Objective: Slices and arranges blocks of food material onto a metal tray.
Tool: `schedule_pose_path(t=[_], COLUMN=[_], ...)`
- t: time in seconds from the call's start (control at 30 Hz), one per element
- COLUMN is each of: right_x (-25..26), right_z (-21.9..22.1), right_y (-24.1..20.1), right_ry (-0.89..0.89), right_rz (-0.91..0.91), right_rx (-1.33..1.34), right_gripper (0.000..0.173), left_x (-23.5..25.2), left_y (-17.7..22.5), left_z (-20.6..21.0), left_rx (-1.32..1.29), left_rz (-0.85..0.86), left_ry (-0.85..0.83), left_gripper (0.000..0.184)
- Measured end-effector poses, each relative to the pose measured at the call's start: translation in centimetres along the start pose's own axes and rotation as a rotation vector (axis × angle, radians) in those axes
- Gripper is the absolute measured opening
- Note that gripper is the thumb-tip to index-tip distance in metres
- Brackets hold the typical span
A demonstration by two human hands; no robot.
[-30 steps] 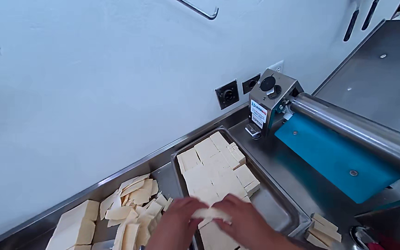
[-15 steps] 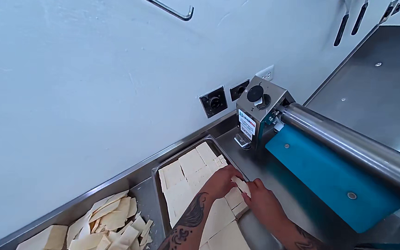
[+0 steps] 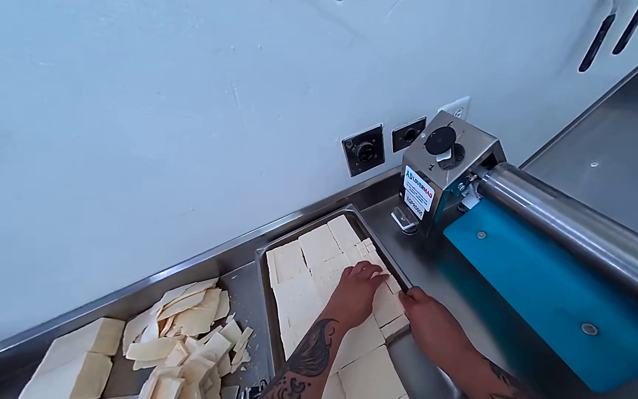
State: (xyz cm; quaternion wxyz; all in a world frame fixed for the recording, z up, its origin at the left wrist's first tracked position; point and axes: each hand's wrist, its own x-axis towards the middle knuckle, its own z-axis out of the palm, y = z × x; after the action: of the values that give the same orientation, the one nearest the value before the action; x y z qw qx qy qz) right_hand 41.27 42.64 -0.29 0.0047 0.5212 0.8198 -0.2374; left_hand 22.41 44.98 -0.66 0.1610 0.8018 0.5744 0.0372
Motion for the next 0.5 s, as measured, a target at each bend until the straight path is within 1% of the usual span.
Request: schedule_pose_path(t=[0.03, 0.13, 0.17, 0.23, 0.3, 0.33, 0.43, 0.5], right_x=[-0.2, -0.2, 0.3, 1.9, 3.3, 3.8, 4.5, 4.7], right_z=[0.0, -0.1, 0.3, 1.6, 2.4, 2.8, 4.3, 3.7], right_y=[0.4, 1.4, 1.5, 1.0, -0.1, -0.6, -1.3, -1.6], right_ry=[0.049, 0.131, 0.161, 0.205, 0.172, 0.140, 0.030, -0.033], right_rz=[-0.030, -0.128, -0.180, -0.283, -0.286, -0.275, -0.223, -0.213], right_rx=[0.018, 0.131, 0.143, 0.123, 0.056, 0.029, -0.058, -0.042], right_gripper=[0.041, 0.044, 0.051, 0.076, 0.100, 0.106, 0.115, 0.112], left_x=[-0.6, -3.7, -5.1, -8.7, -12.9, -15.2, -22.9, -28.1], left_y=[0.2, 1.1, 1.6, 2.5, 3.4, 4.0, 5.7, 7.1], left_z=[-0.5, -2.9, -3.7, -5.1, -6.3, -6.8, -7.3, -7.3], left_rx=[0.015, 0.006, 0.005, 0.011, 0.028, 0.034, 0.030, -0.053], left_rz=[-0.008, -0.034, -0.037, -0.054, -0.071, -0.082, -0.144, -0.225], left_ry=[0.041, 0.212, 0.260, 0.302, 0.349, 0.377, 0.462, 0.475], left_gripper=[0.052, 0.064, 0.063, 0.056, 0.049, 0.047, 0.041, 0.039])
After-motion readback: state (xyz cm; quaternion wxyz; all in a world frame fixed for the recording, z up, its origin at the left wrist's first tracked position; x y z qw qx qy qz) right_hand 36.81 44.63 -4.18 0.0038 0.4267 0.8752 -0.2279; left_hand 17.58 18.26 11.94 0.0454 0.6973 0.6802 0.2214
